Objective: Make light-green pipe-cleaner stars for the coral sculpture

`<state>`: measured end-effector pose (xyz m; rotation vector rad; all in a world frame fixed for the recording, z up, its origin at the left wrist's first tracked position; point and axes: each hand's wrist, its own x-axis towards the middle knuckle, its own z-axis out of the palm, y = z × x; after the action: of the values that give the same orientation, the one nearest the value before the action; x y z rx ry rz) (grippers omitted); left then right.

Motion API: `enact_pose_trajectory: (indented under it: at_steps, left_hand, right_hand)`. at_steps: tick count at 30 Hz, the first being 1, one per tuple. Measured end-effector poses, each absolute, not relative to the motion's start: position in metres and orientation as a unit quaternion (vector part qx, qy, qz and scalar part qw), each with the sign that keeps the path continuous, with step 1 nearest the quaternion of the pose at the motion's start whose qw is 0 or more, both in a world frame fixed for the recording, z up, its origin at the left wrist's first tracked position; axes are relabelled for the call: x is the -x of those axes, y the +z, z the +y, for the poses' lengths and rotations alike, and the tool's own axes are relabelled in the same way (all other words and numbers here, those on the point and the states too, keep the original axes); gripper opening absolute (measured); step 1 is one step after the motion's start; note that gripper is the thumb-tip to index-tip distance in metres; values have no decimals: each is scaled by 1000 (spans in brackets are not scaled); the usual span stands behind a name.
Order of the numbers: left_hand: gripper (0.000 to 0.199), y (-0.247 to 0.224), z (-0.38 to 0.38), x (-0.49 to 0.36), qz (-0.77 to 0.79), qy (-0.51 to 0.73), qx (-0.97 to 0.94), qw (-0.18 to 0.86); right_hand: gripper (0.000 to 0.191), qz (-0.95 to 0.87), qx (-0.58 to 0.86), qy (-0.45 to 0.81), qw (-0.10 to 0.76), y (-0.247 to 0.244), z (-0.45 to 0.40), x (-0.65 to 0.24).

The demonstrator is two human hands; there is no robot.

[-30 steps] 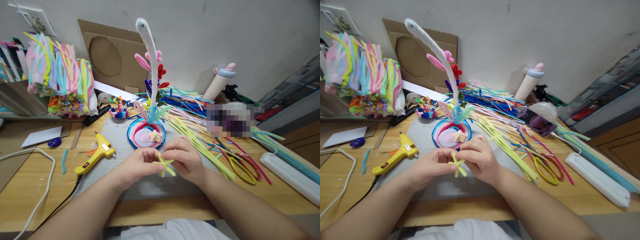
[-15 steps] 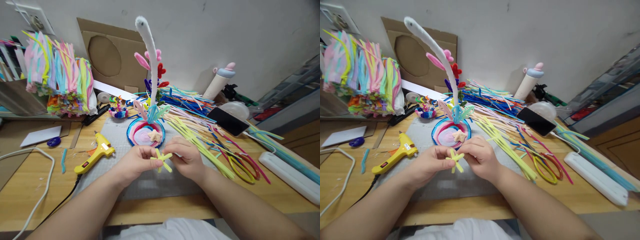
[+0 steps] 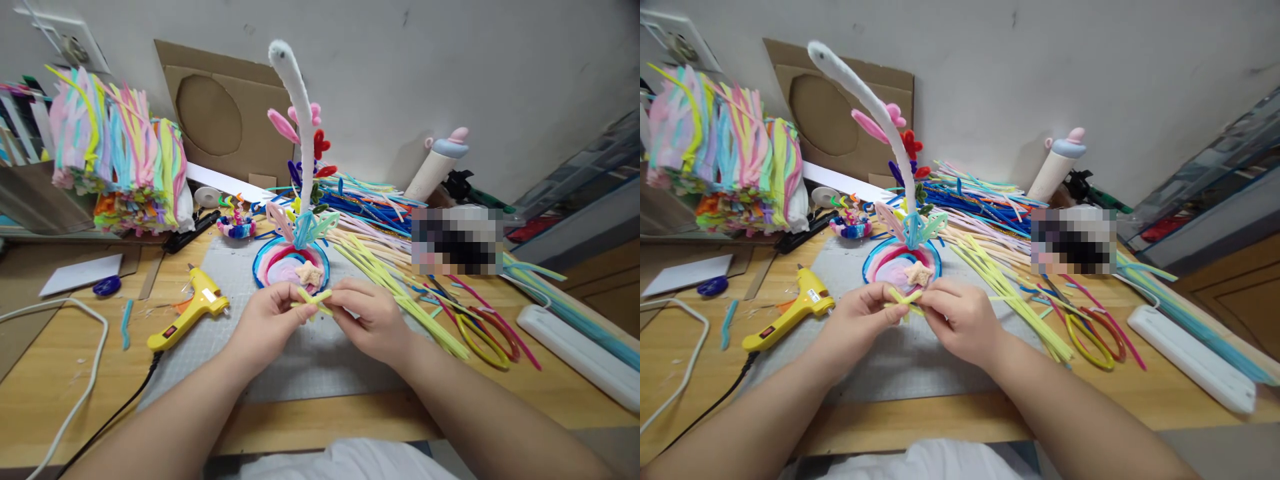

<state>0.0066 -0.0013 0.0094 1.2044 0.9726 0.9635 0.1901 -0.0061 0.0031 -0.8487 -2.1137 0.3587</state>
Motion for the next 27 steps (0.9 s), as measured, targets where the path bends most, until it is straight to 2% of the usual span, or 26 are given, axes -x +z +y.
enact_pose_trajectory:
  at_steps: [5,9,16,23,27]
  left_hand:
    - [11,4,-1,-6,440,443,-578,525]
    - [9,3,-2,-8,449,463,-574,504]
    - [7,4,-6,-9,459,463,-598,467]
    - [13,5,-1,-11,448,411,-517,603]
    - [12,5,0,-11,456,414,-525,587]
  right_hand:
    - [25,-866,356,78,342,13,-11,-192]
    - [24,-876,368,59,307,16,-16,-189]
    - [20,-847,415,86,319,9,-22,-180]
    - [13,-825,447,87,336,2,-22,-178]
    - [14,-825,448,89,332,-1,-22,-178]
